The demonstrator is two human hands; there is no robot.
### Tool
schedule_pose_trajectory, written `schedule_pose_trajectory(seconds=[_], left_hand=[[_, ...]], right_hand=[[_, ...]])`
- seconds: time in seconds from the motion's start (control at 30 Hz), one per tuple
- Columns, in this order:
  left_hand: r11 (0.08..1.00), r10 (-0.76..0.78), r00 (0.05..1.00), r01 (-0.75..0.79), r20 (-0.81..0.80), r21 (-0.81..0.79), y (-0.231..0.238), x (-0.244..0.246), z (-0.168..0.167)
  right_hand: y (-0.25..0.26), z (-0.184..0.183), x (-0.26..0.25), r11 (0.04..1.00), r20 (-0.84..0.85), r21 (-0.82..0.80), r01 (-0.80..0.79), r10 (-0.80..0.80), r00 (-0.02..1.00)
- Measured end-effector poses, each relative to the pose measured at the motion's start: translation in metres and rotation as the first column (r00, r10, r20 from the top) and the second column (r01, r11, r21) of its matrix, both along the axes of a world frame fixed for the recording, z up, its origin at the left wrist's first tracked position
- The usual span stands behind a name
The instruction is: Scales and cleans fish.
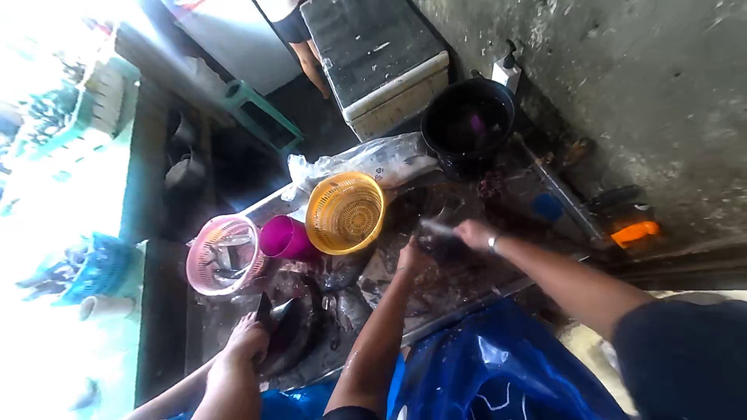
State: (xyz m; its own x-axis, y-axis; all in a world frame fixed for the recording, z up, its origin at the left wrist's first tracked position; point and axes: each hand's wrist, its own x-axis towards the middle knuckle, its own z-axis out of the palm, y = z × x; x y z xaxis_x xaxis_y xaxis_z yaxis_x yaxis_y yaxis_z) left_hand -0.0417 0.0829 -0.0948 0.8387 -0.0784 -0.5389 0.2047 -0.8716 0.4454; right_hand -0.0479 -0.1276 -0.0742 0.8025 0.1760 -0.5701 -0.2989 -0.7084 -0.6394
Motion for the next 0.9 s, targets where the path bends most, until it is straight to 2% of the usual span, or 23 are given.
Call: schedule_pose_trajectory(seconds=[0.03, 0.1, 0.17, 0.23, 0.3, 0.37, 0.4, 0.47, 0.5, 0.53, 0.6, 0.63, 0.7, 0.73, 0.8, 0.87, 0.9], left_hand=[[1.000, 0.007, 1.000, -0.007, -0.003, 0.006, -0.004, -0.001, -0.001], [1.000, 0.004, 1.000, -0.004, 0.017, 0.022, -0.009, 0.000, -0.001], [1.000, -0.010, 1.000, 0.009, 0.017, 0.017, 0.000, 0.001, 0.000], [0.999, 0.015, 1.000, -0.016, -0.017, -0.039, 0.017, 0.000, -0.004], [0.990, 0.053, 0.997, -0.061, -0.060, -0.128, 0.023, -0.001, -0.013], [0.956, 0.118, 0.989, -0.139, -0.094, -0.258, 0.026, 0.000, -0.015], [0.934, 0.139, 0.984, -0.168, -0.113, -0.315, 0.031, 0.000, -0.015], [0.902, 0.141, 0.975, -0.199, -0.173, -0.384, 0.047, -0.003, -0.013], [0.878, 0.148, 0.967, -0.226, -0.209, -0.422, 0.053, -0.007, -0.013], [0.857, 0.158, 0.959, -0.251, -0.234, -0.450, 0.057, -0.008, -0.013], [0.818, 0.199, 0.945, -0.306, -0.259, -0.487, 0.058, -0.009, -0.015], [0.808, 0.208, 0.942, -0.318, -0.265, -0.495, 0.060, -0.008, -0.013], [0.803, 0.200, 0.938, -0.323, -0.284, -0.500, 0.069, -0.005, -0.012], [0.778, 0.211, 0.925, -0.355, -0.316, -0.519, 0.072, -0.010, -0.014], [0.679, 0.274, 0.878, -0.465, -0.393, -0.567, 0.070, -0.018, -0.016], [0.593, 0.383, 0.819, -0.572, -0.426, -0.566, 0.060, -0.019, -0.017], [0.570, 0.428, 0.799, -0.602, -0.424, -0.560, 0.058, -0.019, -0.018]], right_hand=[[-0.003, -0.004, 0.005, 0.998, 0.006, -0.035, 0.055, -0.055, 0.998], [0.024, -0.012, -0.017, 0.988, 0.091, -0.051, 0.148, -0.143, 0.986], [0.037, 0.008, -0.035, 0.999, 0.024, 0.016, 0.032, -0.033, 0.999], [0.015, 0.002, -0.015, 0.996, 0.006, 0.056, -0.063, 0.063, 0.998], [0.001, -0.015, 0.005, 0.998, 0.047, -0.061, -0.020, 0.023, 0.999], [0.023, -0.018, -0.015, 0.996, 0.086, -0.061, 0.060, -0.054, 0.995], [0.035, -0.009, -0.028, 1.000, 0.050, -0.019, 0.016, -0.015, 0.999], [0.030, -0.005, -0.024, 0.992, 0.003, 0.066, -0.105, 0.105, 0.994], [0.020, -0.018, -0.011, 0.990, 0.037, 0.066, -0.124, 0.122, 0.992], [0.010, -0.029, 0.004, 0.993, 0.098, -0.001, -0.114, 0.113, 0.989], [0.012, -0.035, -0.001, 0.996, 0.135, -0.084, -0.037, 0.048, 0.990], [0.026, -0.029, -0.015, 0.997, 0.111, -0.064, -0.031, 0.038, 0.993], [0.038, -0.008, -0.029, 0.991, 0.007, 0.012, -0.133, 0.133, 0.991], [0.032, -0.009, -0.022, 0.986, -0.002, 0.041, -0.163, 0.163, 0.987], [0.014, -0.034, -0.005, 0.995, 0.160, -0.017, -0.094, 0.095, 0.983], [0.016, -0.036, -0.012, 0.997, 0.175, -0.075, -0.007, 0.020, 0.984], [0.025, -0.031, -0.029, 0.998, 0.135, -0.052, -0.030, 0.037, 0.990]])
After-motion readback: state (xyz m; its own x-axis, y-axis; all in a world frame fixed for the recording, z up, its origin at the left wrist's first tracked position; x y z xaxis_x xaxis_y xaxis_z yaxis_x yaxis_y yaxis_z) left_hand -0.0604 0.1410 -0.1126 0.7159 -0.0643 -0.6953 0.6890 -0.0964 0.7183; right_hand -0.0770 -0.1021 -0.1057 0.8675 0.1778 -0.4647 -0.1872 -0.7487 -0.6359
